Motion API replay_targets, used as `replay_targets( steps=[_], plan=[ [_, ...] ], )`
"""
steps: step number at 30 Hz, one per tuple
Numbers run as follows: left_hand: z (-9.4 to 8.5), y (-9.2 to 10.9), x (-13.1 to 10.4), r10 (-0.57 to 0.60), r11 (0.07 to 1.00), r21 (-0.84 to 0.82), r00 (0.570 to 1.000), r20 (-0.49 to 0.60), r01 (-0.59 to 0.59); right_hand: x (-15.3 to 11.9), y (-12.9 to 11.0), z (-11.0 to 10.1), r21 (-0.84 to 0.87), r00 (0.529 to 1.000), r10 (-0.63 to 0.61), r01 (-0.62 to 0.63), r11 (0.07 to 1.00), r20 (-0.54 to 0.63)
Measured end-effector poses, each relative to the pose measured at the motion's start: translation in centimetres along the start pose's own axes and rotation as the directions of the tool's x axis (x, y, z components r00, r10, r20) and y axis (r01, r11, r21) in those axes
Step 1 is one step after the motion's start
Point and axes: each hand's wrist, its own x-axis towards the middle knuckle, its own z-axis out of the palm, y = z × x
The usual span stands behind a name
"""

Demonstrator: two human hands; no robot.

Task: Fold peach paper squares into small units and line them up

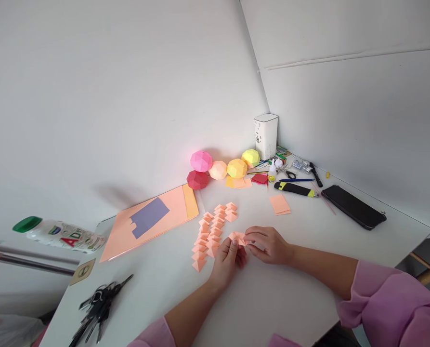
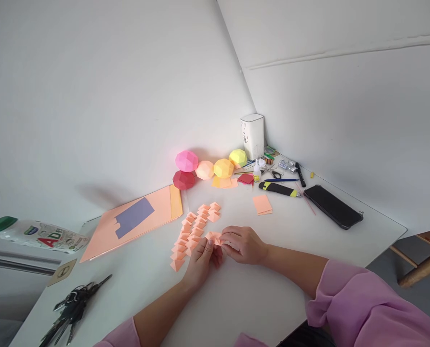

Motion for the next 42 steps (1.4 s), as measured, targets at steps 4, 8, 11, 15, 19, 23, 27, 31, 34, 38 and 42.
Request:
replay_targets(
  steps=[4, 8, 11, 15, 19, 23, 27, 31, 34, 38, 42],
  plan=[
    [-0.02, 0.02, 0.01, 0.001, 1.0, 0.013, 1.0, -0.014, -0.001, -0.21, 0.21, 0.19, 0.024, 1.0, 0.0, 0.001, 1.0, -0.017],
    [0.05, 0.04, -0.01, -0.002, 1.0, 0.013, 1.0, -0.016, 0.003, -0.29, 0.29, 0.24, 0.046, 1.0, 0.008, -0.007, 0.999, -0.025],
    [0.06, 0.06, -0.02, -0.003, 1.0, 0.02, 1.0, -0.012, 0.003, -0.27, 0.29, 0.22, 0.055, 0.999, 0.016, -0.014, 0.998, -0.034],
    [0.07, 0.19, -0.03, -0.008, 1.0, 0.028, 1.0, -0.01, 0.008, -0.25, 0.23, 0.17, 0.045, 0.999, 0.027, -0.027, 0.999, -0.017],
    [0.22, 0.51, -0.07, -0.006, 0.998, 0.055, 1.0, -0.003, 0.006, -0.32, 0.12, 0.19, 0.029, 0.996, 0.087, -0.087, 0.996, -0.008],
    [0.4, 0.72, -0.14, -0.01, 0.998, 0.068, 1.0, -0.002, 0.01, -0.56, 0.19, 0.27, 0.053, 0.979, 0.203, -0.202, 0.978, -0.002],
    [0.45, 0.76, -0.18, -0.014, 0.998, 0.06, 1.0, 0.0, 0.014, -0.82, 0.43, 0.29, 0.114, 0.956, 0.292, -0.291, 0.95, 0.01],
    [0.48, 0.9, -0.2, -0.021, 0.997, 0.078, 1.0, -0.012, 0.021, -0.8, 0.39, 0.18, 0.196, 0.955, 0.292, -0.298, 0.934, 0.056],
    [0.42, 0.88, -0.2, -0.019, 0.994, 0.109, 1.0, -0.01, 0.02, -0.58, 0.18, 0.12, 0.29, 0.934, 0.34, -0.358, 0.888, 0.114],
    [0.24, 0.73, -0.21, -0.022, 0.988, 0.156, 1.0, 0.021, 0.018, -0.35, 0.09, 0.24, 0.451, 0.87, 0.441, -0.492, 0.745, 0.221],
    [0.24, 0.83, -0.18, -0.012, 0.991, 0.133, 1.0, 0.024, 0.009, -0.44, 0.22, 0.46, 0.539, 0.831, 0.461, -0.554, 0.634, 0.311]
  ],
)
